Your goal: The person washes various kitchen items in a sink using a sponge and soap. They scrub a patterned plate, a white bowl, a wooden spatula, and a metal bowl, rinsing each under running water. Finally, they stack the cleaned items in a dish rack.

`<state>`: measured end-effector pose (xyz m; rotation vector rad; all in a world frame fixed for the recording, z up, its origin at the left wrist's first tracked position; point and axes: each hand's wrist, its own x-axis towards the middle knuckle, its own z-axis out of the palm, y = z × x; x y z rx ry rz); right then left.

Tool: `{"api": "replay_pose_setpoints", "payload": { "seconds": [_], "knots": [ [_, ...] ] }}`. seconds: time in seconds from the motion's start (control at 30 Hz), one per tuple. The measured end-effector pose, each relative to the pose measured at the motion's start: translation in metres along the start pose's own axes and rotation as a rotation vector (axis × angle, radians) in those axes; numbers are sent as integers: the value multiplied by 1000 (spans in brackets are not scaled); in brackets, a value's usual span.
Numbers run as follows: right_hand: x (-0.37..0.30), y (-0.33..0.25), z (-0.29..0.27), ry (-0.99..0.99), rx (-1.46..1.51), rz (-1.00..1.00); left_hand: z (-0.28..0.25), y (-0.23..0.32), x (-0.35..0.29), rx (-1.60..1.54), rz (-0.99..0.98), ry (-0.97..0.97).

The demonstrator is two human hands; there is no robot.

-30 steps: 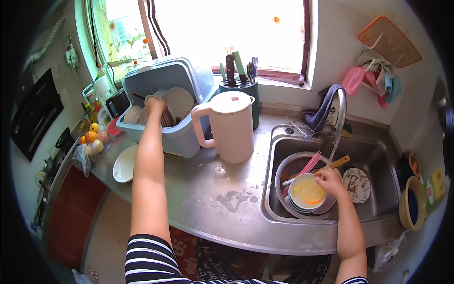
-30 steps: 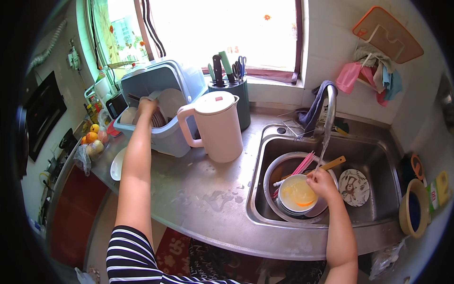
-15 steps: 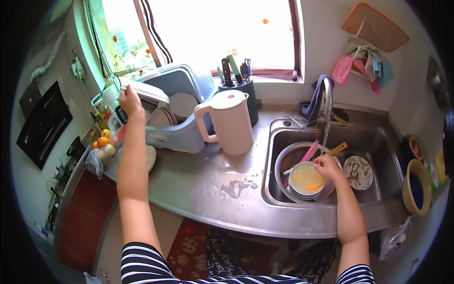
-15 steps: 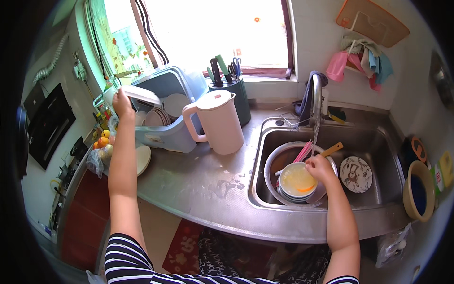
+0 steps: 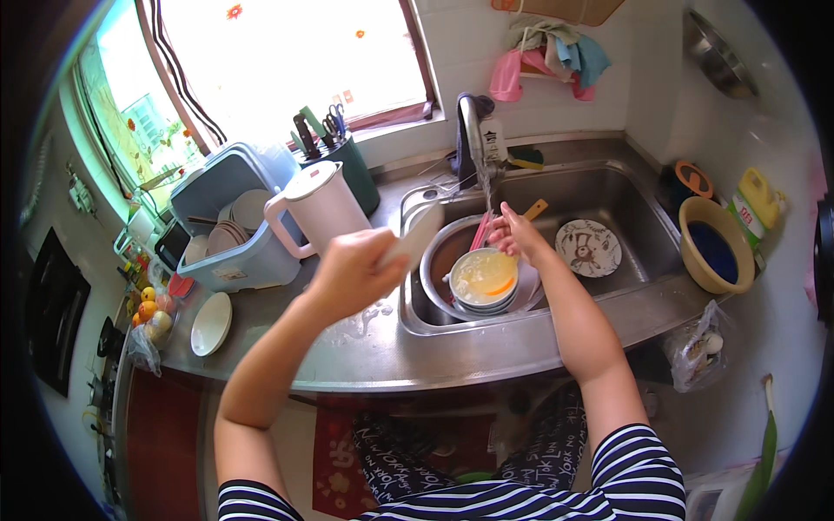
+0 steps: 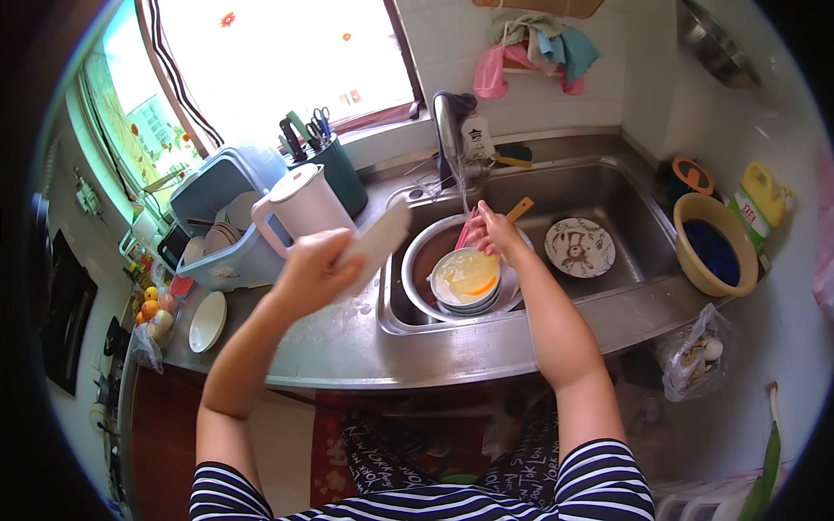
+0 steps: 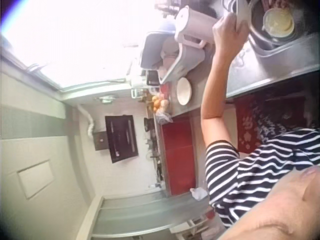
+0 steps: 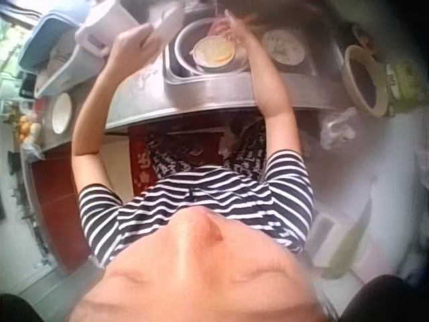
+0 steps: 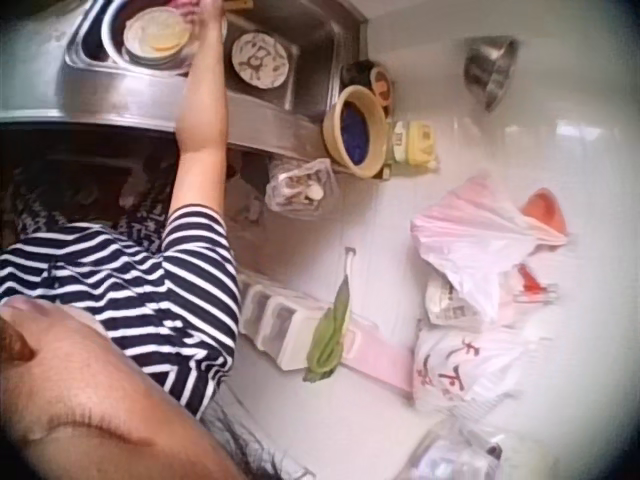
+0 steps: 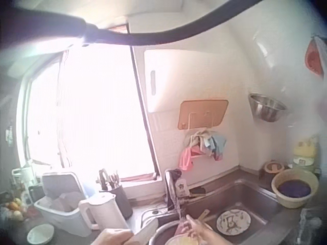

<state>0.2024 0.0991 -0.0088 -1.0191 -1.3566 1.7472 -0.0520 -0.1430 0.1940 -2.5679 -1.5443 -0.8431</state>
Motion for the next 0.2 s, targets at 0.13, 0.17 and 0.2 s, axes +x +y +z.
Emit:
{"api": "replay_pose_setpoints", "payload": {
  "seconds": [0.13, 0.17, 0.2],
  "knots": [
    [-45, -36, 26, -279, 232, 119, 82, 0, 30, 52, 241, -115],
    [-50, -39, 28, -285, 247, 82, 96, -4, 36, 22, 319, -137],
    [-38, -30, 0, -244, 234, 2, 110, 2, 49, 136, 387, -193]
  ]
}}
